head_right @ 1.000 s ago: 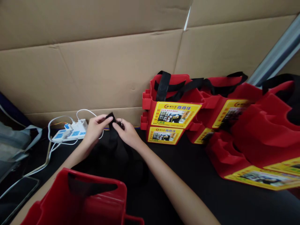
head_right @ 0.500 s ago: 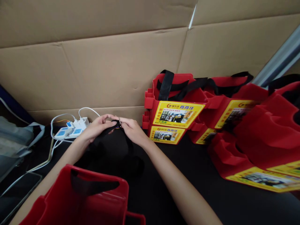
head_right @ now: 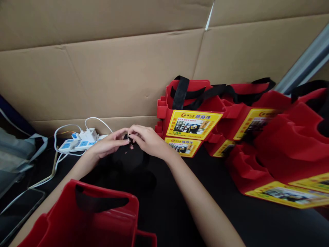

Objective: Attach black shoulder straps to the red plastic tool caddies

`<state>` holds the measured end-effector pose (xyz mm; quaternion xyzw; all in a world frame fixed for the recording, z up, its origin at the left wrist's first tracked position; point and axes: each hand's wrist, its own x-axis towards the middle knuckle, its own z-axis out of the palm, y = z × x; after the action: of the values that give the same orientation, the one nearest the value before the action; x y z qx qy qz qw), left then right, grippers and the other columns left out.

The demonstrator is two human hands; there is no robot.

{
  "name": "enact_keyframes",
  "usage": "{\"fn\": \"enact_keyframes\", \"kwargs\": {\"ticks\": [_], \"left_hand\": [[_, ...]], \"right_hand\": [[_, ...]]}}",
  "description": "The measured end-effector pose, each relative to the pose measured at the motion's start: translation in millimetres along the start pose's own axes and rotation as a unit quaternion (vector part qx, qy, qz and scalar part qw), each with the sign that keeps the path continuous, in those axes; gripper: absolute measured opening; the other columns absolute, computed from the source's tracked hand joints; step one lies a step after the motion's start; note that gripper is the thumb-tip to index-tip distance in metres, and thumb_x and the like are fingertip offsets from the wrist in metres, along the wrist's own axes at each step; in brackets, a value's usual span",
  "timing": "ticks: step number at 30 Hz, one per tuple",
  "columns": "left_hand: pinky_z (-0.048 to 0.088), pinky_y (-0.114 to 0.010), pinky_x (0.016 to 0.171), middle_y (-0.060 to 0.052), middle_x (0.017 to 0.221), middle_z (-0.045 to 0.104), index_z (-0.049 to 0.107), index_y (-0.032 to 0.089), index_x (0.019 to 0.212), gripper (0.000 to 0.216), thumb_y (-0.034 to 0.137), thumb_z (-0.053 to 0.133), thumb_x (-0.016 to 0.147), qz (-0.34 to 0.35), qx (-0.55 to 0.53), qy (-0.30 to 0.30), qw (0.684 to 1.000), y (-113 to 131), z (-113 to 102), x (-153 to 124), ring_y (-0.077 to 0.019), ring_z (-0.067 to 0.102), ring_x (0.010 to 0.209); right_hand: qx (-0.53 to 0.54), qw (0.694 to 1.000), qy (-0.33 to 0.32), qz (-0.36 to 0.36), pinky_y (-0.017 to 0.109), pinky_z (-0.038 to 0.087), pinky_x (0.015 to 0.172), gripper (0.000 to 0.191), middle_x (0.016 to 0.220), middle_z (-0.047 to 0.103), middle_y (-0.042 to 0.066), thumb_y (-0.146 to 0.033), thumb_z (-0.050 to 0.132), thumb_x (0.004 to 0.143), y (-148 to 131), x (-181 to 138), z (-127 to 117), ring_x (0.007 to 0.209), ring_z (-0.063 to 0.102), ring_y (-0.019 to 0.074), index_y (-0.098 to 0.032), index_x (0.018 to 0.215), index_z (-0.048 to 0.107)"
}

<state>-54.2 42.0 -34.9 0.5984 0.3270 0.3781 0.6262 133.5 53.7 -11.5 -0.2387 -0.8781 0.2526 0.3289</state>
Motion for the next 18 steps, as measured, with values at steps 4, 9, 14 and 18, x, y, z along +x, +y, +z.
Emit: {"fn": "enact_keyframes", "kwargs": {"ticks": [4,9,14,18], "left_hand": [[0.05,-0.022,0.06,-0.004,0.091,0.064,0.05,0.021,0.112,0.045,0.021,0.068,0.07,0.024,-0.023,0.03,0.999,5.0,1.7,-3.2,-0.0186,0.064,0.083],[0.052,-0.022,0.066,-0.003,0.084,0.067,0.055,0.014,0.083,0.024,0.02,0.071,0.067,0.069,-0.044,0.102,0.991,9.4,6.4,-5.2,-0.018,0.065,0.085],[0.054,-0.027,0.067,-0.007,0.091,0.067,0.058,0.013,0.092,0.029,0.025,0.07,0.068,0.104,-0.056,0.121,0.986,13.8,13.7,-7.2,-0.0208,0.064,0.089],[0.052,-0.031,0.071,-0.008,0.094,0.066,0.059,0.014,0.107,0.04,0.027,0.068,0.07,0.108,-0.006,0.112,0.988,18.5,16.2,-10.2,-0.0191,0.063,0.082]], "right_hand": [[0.118,0.991,0.055,0.018,0.021,0.045,0.057,0.009,0.076,0.054,0.0,-0.026,0.046,0.086,1.1,1.8,6.9,0.062,0.053,0.0077,-0.018,0.087,0.05],[0.213,0.96,0.18,0.032,0.021,0.051,0.054,0.014,0.075,0.053,0.0,-0.031,0.055,0.08,1.1,7.0,10.0,0.063,0.057,0.009,-0.018,0.083,0.049],[0.254,0.914,0.309,0.063,0.02,0.052,0.048,0.02,0.08,0.053,0.002,-0.037,0.054,0.079,-5.5,7.6,4.6,0.069,0.058,0.0119,-0.02,0.086,0.047],[0.232,0.94,0.232,0.098,0.021,0.049,0.047,0.024,0.076,0.055,0.002,-0.039,0.056,0.077,-6.4,7.0,7.2,0.063,0.056,0.0111,-0.017,0.083,0.051]]}}
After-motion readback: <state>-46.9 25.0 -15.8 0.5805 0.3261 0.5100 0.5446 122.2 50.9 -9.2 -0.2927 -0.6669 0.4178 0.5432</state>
